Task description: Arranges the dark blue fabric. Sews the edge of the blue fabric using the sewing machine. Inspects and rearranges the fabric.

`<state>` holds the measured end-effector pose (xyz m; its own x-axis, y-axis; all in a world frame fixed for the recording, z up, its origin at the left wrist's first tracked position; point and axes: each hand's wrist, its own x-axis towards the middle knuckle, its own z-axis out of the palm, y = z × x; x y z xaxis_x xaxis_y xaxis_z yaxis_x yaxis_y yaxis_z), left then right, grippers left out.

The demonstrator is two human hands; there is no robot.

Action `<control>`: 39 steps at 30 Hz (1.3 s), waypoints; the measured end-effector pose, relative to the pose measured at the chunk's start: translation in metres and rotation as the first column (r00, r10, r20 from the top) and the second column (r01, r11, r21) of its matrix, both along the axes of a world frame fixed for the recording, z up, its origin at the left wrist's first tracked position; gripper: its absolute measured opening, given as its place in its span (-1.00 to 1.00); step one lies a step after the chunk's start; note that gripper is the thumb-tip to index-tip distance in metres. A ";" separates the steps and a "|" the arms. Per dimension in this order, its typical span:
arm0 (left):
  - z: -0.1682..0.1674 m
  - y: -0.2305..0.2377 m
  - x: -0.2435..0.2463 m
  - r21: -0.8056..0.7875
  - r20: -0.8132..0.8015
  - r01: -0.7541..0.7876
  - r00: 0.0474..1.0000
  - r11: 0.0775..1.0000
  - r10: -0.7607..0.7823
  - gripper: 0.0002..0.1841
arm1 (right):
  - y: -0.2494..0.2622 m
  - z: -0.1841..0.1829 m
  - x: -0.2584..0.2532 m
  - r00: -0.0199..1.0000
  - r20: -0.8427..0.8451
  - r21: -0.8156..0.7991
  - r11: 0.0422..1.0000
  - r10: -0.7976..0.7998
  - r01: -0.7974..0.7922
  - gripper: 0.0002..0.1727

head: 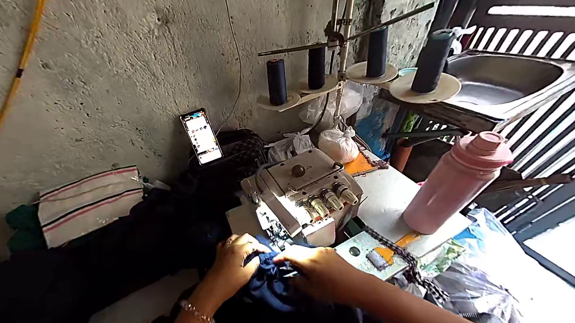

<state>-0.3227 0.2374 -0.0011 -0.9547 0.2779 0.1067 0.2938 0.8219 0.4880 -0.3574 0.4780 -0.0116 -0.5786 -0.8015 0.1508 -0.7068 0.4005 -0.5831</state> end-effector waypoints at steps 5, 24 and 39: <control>-0.029 0.005 0.013 0.131 -0.123 -0.088 0.987 0.987 0.105 -0.78 | 0.033 0.000 0.001 0.998 -0.066 0.190 0.982 0.023 -0.010 -0.58; 0.072 0.019 0.069 0.211 -0.338 -0.081 0.929 0.974 0.150 -0.75 | -0.030 0.026 0.094 0.987 -0.162 -0.732 0.671 -0.007 -0.116 -0.90; 0.077 -0.003 0.080 0.043 -0.506 -0.168 0.846 0.985 0.166 -0.59 | -0.016 -0.002 0.071 0.986 0.165 -0.644 0.753 -0.032 0.132 -0.69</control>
